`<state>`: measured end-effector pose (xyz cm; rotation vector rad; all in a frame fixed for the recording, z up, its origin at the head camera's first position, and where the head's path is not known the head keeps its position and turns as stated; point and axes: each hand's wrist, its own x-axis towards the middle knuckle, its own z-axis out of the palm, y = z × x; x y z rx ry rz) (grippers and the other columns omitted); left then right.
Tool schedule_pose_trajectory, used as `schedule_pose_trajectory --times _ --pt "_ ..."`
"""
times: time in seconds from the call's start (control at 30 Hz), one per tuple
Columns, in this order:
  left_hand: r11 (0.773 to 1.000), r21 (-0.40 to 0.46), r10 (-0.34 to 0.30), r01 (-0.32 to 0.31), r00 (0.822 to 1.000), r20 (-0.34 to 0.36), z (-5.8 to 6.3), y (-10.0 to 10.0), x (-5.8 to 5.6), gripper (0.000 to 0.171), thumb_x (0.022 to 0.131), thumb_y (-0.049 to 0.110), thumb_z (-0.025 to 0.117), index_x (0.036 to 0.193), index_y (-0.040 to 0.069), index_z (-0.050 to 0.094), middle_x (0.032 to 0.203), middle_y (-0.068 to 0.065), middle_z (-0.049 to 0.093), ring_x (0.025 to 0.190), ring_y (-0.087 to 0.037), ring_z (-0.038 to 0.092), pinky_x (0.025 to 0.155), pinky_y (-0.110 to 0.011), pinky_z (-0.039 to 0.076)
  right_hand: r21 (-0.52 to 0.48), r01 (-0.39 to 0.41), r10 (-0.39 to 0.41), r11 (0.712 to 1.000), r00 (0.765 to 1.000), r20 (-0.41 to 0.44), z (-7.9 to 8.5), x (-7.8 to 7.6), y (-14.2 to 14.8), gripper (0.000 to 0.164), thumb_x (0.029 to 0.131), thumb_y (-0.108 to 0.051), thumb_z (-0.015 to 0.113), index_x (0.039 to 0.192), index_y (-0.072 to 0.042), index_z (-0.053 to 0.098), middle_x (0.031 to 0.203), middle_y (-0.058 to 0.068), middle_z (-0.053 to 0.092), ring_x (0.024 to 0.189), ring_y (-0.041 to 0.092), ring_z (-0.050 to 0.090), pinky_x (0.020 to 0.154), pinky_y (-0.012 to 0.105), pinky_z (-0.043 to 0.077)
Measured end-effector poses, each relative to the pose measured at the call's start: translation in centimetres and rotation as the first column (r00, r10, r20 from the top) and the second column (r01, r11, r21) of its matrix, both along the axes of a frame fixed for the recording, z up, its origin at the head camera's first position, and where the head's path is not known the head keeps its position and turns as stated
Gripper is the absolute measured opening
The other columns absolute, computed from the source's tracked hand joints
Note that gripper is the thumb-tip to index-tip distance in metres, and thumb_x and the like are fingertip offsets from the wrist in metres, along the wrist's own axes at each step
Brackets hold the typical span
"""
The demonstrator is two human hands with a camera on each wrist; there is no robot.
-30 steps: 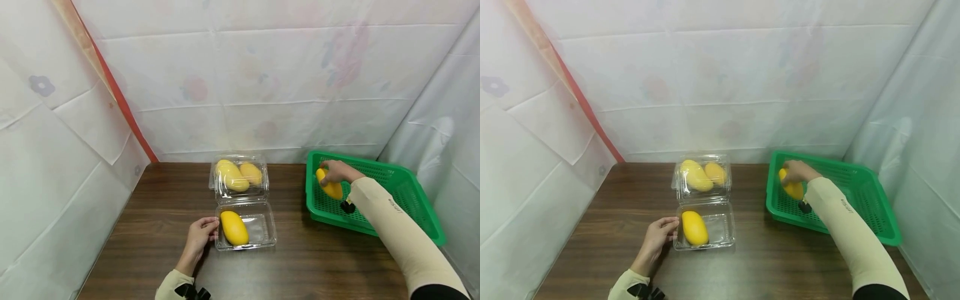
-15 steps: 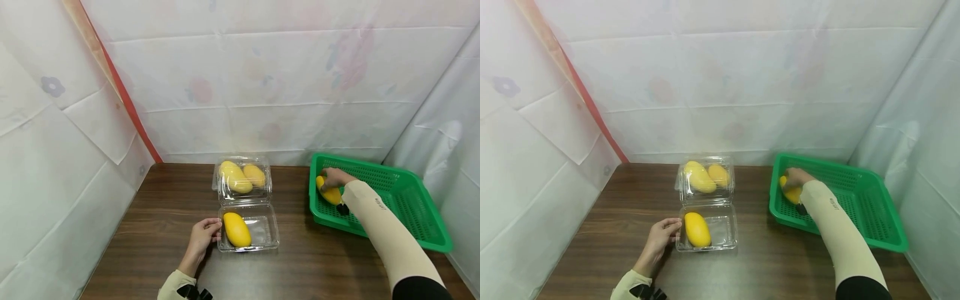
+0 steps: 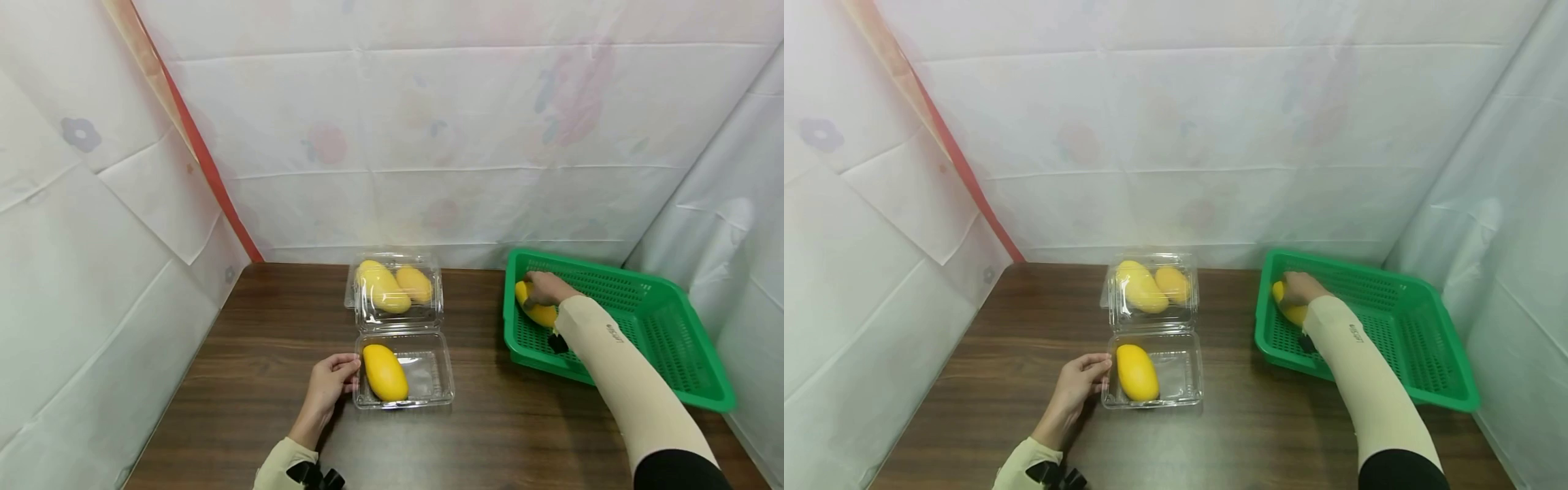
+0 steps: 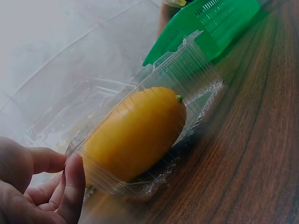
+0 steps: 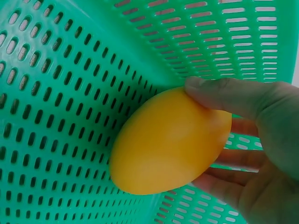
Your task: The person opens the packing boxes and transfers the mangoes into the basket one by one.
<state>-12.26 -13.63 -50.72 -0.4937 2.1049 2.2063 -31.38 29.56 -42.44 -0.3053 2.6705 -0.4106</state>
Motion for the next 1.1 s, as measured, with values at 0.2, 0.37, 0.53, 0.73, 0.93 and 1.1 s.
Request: schedule_pose_trajectory --times 0.2,0.37,0.53,0.73,0.93,1.1 --pt "1.000 -0.005 0.008 -0.008 1.000 0.020 0.0 0.1 0.0 0.024 0.092 0.003 0.063 0.111 -0.012 0.062 0.076 -0.001 0.066 0.058 -0.009 0.057 0.053 -0.019 0.053 -0.010 0.007 -0.007 1.000 1.000 -0.018 -0.1 0.2 0.5 0.069 0.089 -0.024 0.069 0.141 0.010 0.038 0.140 0.037 0.040 0.120 0.050 0.047 0.089 0.055 0.050" --pt "1.000 0.000 0.002 -0.002 1.000 0.021 0.0 0.2 0.0 0.025 0.092 0.003 0.063 0.111 -0.012 0.062 0.076 -0.002 0.066 0.058 -0.010 0.057 0.053 -0.020 0.053 -0.004 0.014 -0.014 1.000 1.000 -0.028 0.3 0.7 0.4 0.073 0.090 -0.032 0.069 0.140 0.011 0.038 0.139 0.036 0.043 0.119 0.049 0.049 0.089 0.054 0.050" --pt "1.000 0.007 -0.004 0.004 1.000 0.024 -0.1 0.2 0.0 0.027 0.092 0.005 0.064 0.113 -0.012 0.061 0.078 -0.003 0.067 0.058 -0.009 0.057 0.053 -0.020 0.054 0.001 0.002 -0.002 1.000 1.000 -0.030 0.4 0.8 0.4 0.071 0.092 -0.031 0.067 0.140 0.012 0.038 0.139 0.036 0.042 0.121 0.051 0.047 0.094 0.058 0.047" --pt "1.000 0.004 -0.009 0.009 1.000 0.020 -0.1 0.2 0.0 0.027 0.092 0.005 0.064 0.113 -0.012 0.061 0.077 -0.002 0.067 0.058 -0.009 0.057 0.053 -0.020 0.053 -0.017 -0.020 0.019 1.000 0.998 -0.052 0.4 1.1 0.5 0.065 0.093 -0.029 0.065 0.137 0.012 0.041 0.135 0.036 0.046 0.116 0.048 0.053 0.092 0.057 0.048" --pt "1.000 0.014 0.000 0.000 1.000 0.023 -0.2 0.2 -0.1 0.027 0.092 0.004 0.064 0.113 -0.013 0.060 0.077 -0.002 0.066 0.058 -0.009 0.057 0.053 -0.020 0.054 -0.012 -0.046 0.045 0.999 0.996 -0.075 1.2 1.4 0.1 0.062 0.096 -0.026 0.060 0.140 0.013 0.038 0.137 0.036 0.046 0.118 0.048 0.052 0.093 0.057 0.048" --pt "0.999 0.038 -0.009 0.010 1.000 -0.023 -0.3 0.0 -0.1 0.024 0.090 0.003 0.065 0.107 -0.013 0.061 0.076 -0.001 0.065 0.057 -0.008 0.057 0.052 -0.020 0.054 -0.016 -0.060 0.058 0.998 0.995 -0.081 1.6 1.6 -0.1 0.062 0.097 -0.027 0.057 0.141 0.013 0.037 0.139 0.036 0.044 0.122 0.050 0.049 0.096 0.059 0.046"
